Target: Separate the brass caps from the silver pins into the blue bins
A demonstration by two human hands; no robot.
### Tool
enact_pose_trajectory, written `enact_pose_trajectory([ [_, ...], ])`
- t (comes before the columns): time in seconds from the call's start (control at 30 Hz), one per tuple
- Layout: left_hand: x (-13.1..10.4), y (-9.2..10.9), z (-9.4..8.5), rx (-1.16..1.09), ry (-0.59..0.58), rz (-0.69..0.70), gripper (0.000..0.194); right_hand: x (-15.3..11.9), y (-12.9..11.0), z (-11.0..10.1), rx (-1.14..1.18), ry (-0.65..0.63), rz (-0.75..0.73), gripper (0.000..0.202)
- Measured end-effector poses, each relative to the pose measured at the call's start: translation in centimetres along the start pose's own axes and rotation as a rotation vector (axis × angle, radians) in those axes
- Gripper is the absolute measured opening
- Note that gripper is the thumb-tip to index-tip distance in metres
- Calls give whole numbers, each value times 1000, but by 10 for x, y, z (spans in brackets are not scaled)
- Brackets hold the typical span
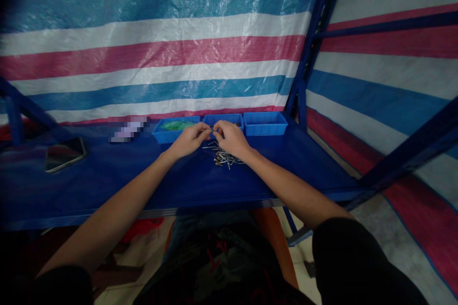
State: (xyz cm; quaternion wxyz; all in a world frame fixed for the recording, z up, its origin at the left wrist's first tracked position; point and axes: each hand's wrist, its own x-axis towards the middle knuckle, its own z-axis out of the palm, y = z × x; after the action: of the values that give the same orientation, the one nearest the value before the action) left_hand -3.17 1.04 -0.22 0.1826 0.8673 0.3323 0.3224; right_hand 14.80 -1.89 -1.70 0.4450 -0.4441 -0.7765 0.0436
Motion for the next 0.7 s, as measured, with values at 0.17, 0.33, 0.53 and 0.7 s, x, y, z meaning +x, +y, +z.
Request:
enact_pose_trajectory([
  [0.17, -2, 0, 1, 76, -29, 33, 21, 0, 2, 0, -71, 25, -1, 11],
  [0.33, -1, -3, 2, 79, 17, 104, 20, 1, -1, -2, -91, -9, 2, 21],
  [0.53, -1, -1, 0, 100, 30, 92, 20, -1, -2, -2, -23, 14, 1, 11],
  [0.7, -1, 4, -3, 127, -12, 85, 27, -1, -3, -4, -37, 12, -37, 8],
])
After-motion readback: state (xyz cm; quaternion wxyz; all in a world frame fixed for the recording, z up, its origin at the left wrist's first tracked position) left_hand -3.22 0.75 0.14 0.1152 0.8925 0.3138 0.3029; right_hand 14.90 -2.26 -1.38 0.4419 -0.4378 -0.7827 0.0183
